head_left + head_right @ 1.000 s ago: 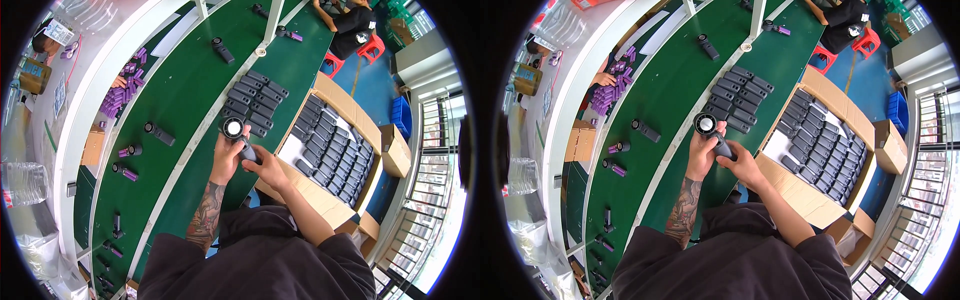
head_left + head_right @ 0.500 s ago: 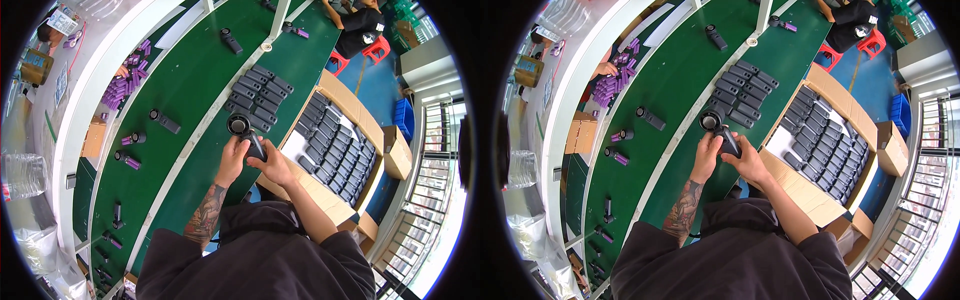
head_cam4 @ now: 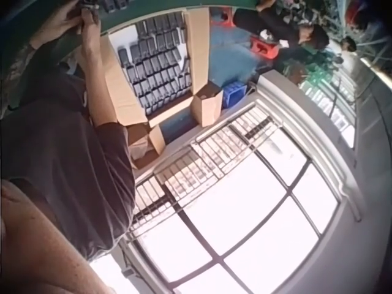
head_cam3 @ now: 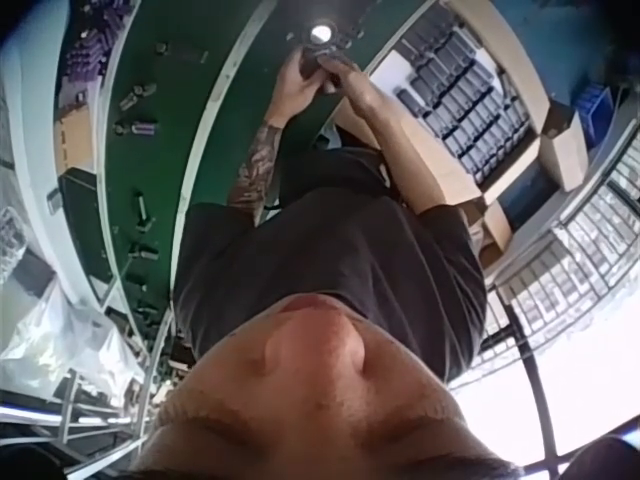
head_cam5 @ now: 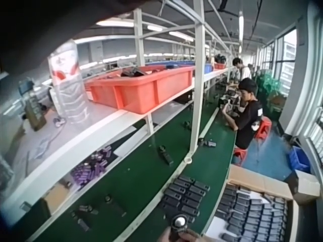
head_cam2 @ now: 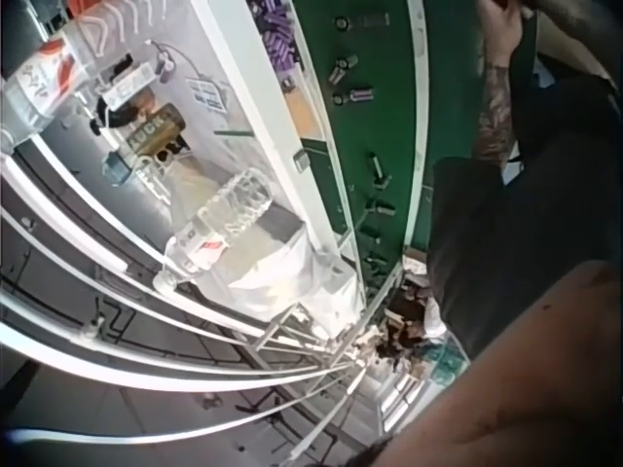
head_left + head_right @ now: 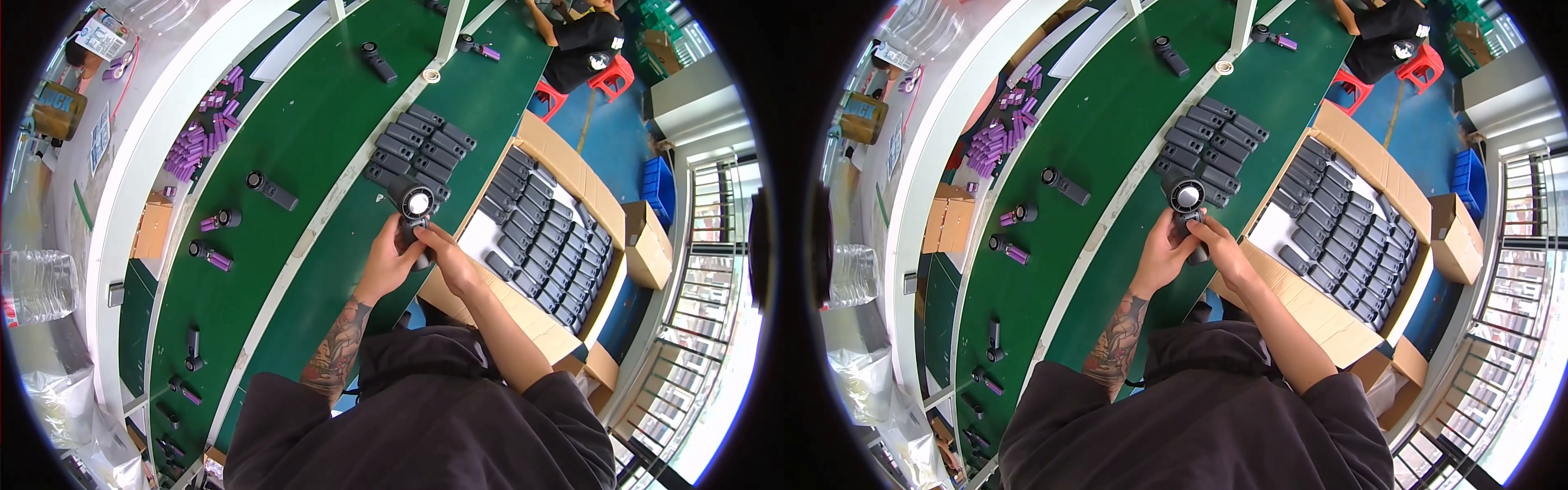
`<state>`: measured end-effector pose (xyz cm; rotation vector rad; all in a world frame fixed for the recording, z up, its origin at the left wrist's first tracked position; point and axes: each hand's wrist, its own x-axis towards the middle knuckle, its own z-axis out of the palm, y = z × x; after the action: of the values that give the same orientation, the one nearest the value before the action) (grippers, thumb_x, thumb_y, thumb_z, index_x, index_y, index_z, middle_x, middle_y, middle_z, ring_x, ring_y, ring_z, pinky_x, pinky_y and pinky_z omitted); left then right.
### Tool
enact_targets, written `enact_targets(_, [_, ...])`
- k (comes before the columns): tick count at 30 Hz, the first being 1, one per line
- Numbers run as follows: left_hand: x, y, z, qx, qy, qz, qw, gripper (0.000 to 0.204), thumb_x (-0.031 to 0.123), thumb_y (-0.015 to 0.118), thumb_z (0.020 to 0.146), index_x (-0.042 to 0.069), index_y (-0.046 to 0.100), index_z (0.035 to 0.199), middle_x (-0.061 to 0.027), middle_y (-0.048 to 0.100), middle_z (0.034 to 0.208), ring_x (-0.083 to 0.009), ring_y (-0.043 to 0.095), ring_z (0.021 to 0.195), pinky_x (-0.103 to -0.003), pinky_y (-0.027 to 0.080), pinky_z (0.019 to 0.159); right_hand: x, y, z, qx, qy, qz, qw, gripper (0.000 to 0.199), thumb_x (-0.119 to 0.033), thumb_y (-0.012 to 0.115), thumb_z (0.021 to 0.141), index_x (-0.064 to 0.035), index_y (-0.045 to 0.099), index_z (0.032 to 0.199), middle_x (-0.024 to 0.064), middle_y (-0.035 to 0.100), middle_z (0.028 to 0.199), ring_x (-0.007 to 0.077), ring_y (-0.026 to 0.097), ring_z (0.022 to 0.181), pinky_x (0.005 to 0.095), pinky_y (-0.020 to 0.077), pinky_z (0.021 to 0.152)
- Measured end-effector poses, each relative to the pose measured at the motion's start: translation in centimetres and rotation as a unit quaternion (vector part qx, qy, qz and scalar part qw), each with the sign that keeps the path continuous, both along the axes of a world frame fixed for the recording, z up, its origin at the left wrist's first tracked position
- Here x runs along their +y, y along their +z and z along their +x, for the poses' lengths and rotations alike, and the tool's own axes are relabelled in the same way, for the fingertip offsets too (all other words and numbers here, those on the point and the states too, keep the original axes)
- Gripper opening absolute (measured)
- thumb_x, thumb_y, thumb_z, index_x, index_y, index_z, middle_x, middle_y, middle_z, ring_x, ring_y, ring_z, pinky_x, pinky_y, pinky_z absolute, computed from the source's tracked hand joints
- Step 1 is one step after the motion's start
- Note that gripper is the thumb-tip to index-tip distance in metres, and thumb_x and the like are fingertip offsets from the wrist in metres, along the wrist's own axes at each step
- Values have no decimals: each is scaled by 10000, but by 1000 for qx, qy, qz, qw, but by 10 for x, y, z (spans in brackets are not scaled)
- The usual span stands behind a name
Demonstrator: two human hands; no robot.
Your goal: Assembling and packing handheld electronic measuring devices on a production line.
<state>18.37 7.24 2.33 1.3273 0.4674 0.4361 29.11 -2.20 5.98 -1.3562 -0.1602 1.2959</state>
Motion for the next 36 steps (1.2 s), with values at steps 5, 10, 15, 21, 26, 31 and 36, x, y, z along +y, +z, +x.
enact_targets(5, [-1, 7, -1, 54, 10, 112, 992, 475, 79, 663, 890, 1, 479, 1321, -138, 668, 1152, -246, 684, 914, -319, 543, 776, -5, -3, 4, 48, 10, -4, 999, 369, -289, 501, 1013, 5, 606, 1209, 116, 621, 1146, 202, 552, 1034, 329, 396, 944])
enact_targets(10, [0, 24, -8, 69, -22, 102, 992, 512, -7, 629, 880, 8, 449, 1360, -137, 622, 1267, -219, 642, 1050, -326, 506, 921, -8, 1, 9, 77, 23, -10, 997, 348, -234, 511, 992, 7, 607, 1225, 105, 637, 1137, 208, 572, 1001, 342, 406, 937])
enact_targets(15, [13, 7, -7, -32, 9, -85, 996, 501, 29, 639, 890, 24, 460, 1358, -124, 625, 1219, -202, 635, 1025, -303, 507, 913, -5, 15, 1, -53, 52, 61, 995, 388, -142, 561, 942, 13, 561, 1297, 86, 659, 1076, 212, 594, 929, 302, 440, 872])
enact_targets(21, [7, -5, -11, -60, 24, -105, 992, 495, 53, 633, 912, 32, 453, 1373, -123, 605, 1218, -185, 599, 1089, -295, 469, 976, 8, 33, -5, -399, 221, -82, 886, 469, 5, 564, 898, 11, 516, 1364, 102, 638, 1195, 227, 616, 951, 302, 475, 860])
enact_targets(26, [8, -5, -9, -73, 44, -79, 993, 458, 109, 599, 954, 16, 450, 1377, -138, 605, 1185, -178, 598, 1071, -299, 465, 971, 14, 14, -14, -501, 198, -50, 841, 517, 45, 558, 874, 9, 490, 1386, 126, 659, 1139, 256, 638, 856, 301, 513, 766])
enact_targets(31, [20, -6, -9, 35, 88, -59, 994, 408, 206, 549, 994, 1, 483, 1340, -148, 623, 1143, -182, 618, 1015, -292, 484, 925, 18, -24, -4, -235, 78, 106, 963, 411, -30, 559, 888, 16, 547, 1296, 120, 679, 928, 231, 611, 710, 312, 494, 632])
enact_targets(36, [75, -37, -51, 90, 240, -88, 962, 404, 289, 491, 1005, 22, 532, 1304, -130, 636, 1124, -198, 617, 957, -316, 488, 875, 14, 7, 16, 289, -23, 104, 951, 305, -109, 606, 910, 29, 575, 1181, 84, 636, 814, 175, 557, 634, 274, 456, 586])
